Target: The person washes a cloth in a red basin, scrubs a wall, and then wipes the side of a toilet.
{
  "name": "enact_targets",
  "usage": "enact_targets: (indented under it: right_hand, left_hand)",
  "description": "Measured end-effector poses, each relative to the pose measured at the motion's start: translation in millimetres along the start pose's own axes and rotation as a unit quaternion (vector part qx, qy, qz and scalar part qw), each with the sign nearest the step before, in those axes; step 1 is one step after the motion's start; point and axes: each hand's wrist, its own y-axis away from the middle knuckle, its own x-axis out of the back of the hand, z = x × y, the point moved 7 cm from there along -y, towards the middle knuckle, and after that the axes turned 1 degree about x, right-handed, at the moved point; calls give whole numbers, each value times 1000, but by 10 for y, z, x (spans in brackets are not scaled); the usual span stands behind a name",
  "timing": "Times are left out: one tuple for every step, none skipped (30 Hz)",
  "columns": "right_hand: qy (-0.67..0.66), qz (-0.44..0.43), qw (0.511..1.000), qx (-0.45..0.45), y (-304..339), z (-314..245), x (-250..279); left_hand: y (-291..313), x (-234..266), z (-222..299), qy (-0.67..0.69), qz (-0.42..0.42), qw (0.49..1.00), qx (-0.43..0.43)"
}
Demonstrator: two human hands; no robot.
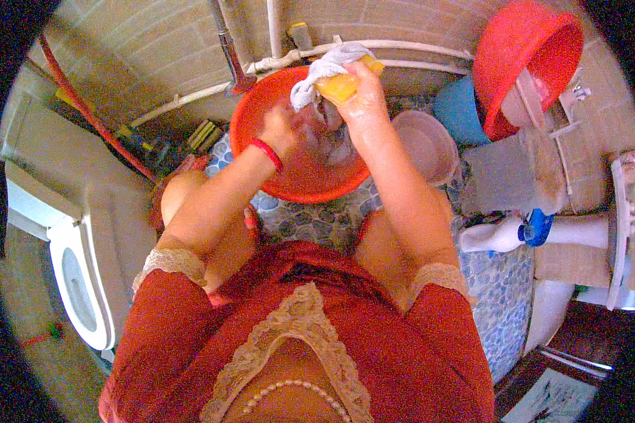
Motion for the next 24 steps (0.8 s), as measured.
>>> enact_targets:
  right_hand:
    - [-13,-8,1000,-15,7,-13,-31]
    - [-11,-11,1000,-16,65,-8,-115]
    - [-18,-6,1000,-13,156,14,-187]
    - [-22,0,1000,-8,231,26,-241]
    - [-42,-48,998,-25,288,109,-354]
    - [-31,-40,997,-57,392,210,-387]
    - [-7,-12,997,-79,502,272,-314]
    - [15,5,994,-109,598,388,-319]
    - [45,24,991,-122,653,499,-264]
    - [73,52,988,-127,672,591,-84]
    - [95,65,989,-94,679,661,-7]
    - [95,72,978,-173,727,783,130]
    - [126,146,968,-162,747,744,235]
    - [158,218,951,-151,793,687,295]
    - [183,230,949,-111,737,549,240]
    - [209,256,942,-61,646,294,306]
    - [250,218,943,24,501,65,289]
    - [332,157,923,110,419,-148,212]
    - [488,113,830,245,477,-343,-7]
    - [618,57,694,364,577,-383,-392]
    - [721,-52,624,297,615,-200,-630]
    - [797,-161,537,223,691,63,-830]
    - [801,-197,399,402,800,311,-835]
    - [794,-226,416,383,696,495,-714]
  left_hand:
    - [91,-51,-153,1,0,1000,25]
    - [192,-79,-283,5,3,999,48]
    - [276,-49,-453,-21,60,990,125]
    - [354,-12,-573,-46,114,972,202]
    - [281,-116,-546,-14,1,977,211]
    - [245,-212,-417,49,-124,978,158]
    - [350,-526,88,-268,-167,935,-162]
    - [387,-590,331,-478,-205,799,-303]
    - [464,-647,541,-617,-184,611,-461]
    - [478,-743,467,-782,-216,441,-383]
    - [463,-756,459,-784,-214,440,-383]
    - [412,-763,583,-743,-129,505,-418]
    - [341,-668,721,-694,-41,564,-447]
    - [260,-563,825,-615,-65,617,-486]
    - [193,-450,944,-535,-95,655,-525]
    - [184,-520,862,-541,-87,641,-538]
    - [228,-590,841,-548,-75,622,-554]
    - [278,-655,807,-556,-61,604,-568]
    - [319,-801,632,-701,-48,471,-534]
    - [342,-880,533,-818,-25,315,-481]
    - [469,-939,554,-716,-129,507,-462]
    - [667,-1032,631,-571,-224,666,-424]
    - [656,-1092,452,-572,-231,663,-424]
    - [667,-1014,387,-290,-266,786,-477]
